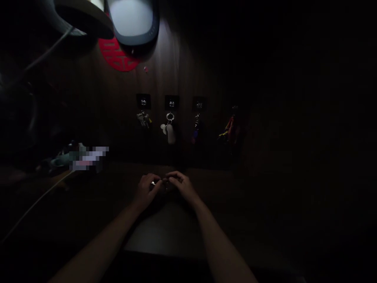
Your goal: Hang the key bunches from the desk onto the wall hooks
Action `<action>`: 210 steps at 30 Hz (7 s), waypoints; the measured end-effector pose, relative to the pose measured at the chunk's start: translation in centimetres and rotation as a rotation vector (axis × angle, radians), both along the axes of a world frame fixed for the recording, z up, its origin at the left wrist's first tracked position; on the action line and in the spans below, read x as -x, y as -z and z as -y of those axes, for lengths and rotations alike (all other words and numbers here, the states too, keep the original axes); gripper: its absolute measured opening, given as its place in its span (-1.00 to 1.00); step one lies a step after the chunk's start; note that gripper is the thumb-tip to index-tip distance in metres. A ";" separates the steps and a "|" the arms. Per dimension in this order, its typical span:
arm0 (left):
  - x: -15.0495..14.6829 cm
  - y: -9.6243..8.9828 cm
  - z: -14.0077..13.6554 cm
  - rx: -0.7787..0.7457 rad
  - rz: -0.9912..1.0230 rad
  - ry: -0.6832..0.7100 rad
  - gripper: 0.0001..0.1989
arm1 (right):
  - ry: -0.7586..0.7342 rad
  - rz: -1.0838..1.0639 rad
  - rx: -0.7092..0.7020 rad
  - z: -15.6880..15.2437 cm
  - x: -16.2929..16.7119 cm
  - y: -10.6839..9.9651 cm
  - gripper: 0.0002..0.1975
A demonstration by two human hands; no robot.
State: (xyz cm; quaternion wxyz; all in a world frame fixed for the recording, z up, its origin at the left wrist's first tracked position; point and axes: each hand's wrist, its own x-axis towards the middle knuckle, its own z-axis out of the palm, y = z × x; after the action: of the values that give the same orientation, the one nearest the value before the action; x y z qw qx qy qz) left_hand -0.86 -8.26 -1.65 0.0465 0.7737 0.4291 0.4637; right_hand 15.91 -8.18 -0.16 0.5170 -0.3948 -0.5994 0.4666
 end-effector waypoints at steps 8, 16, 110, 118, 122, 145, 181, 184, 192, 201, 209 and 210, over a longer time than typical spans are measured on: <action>0.2 -0.2 -0.1 0.031 0.125 0.000 -0.83 | -0.247 -0.094 0.173 0.8 1.7 0.5 -0.69; 0.2 -0.4 -0.2 0.074 0.156 0.026 -0.78 | -0.199 -0.274 0.271 0.5 1.8 0.6 -0.74; 2.4 0.7 -2.0 0.428 0.102 0.107 -0.72 | 0.140 0.814 -0.348 -0.2 0.7 2.4 -0.81; 1.6 0.7 -1.0 0.382 -0.080 0.156 -0.63 | 0.205 0.421 -0.250 -0.4 1.1 1.6 -0.79; 1.2 0.4 -0.9 0.332 -0.043 0.181 -0.75 | 0.187 0.270 -0.197 -0.3 1.3 1.3 -0.78; 0.9 -0.6 -0.8 0.603 0.408 0.345 -0.70 | 0.255 0.474 -0.576 0.3 1.4 0.8 -0.82; 0.7 -1.0 -0.7 0.371 0.442 0.220 -0.80 | 0.158 0.162 -0.165 0.2 1.9 0.5 -0.80; 0.6 -0.8 -0.8 0.375 0.443 0.214 -0.80 | 0.212 0.172 -0.216 0.0 1.4 0.3 -0.81; 1.1 1.6 -2.1 0.401 -0.027 0.068 -0.83 | 0.502 0.038 -0.351 -3.0 -2.3 -2.8 -0.79; 1.1 1.6 -2.4 0.429 -0.099 0.072 -0.81 | 0.737 -0.011 -0.491 -5.5 -6.3 -9.9 -0.77; 1.0 1.5 -2.2 0.428 -0.091 0.062 -0.81 | 0.776 -0.083 -0.514 -6.4 -6.8 -13.8 -0.76; 1.0 1.4 -2.1 0.429 -0.092 0.059 -0.81 | 0.782 -0.084 -0.514 -6.6 -6.8 -14.2 -0.76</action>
State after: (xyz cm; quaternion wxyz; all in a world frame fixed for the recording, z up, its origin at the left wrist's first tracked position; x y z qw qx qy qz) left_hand -1.86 -6.11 -3.05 0.2039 0.7788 0.4967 0.3244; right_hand 22.68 -1.57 13.99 0.7588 -0.4310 -0.4802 0.0889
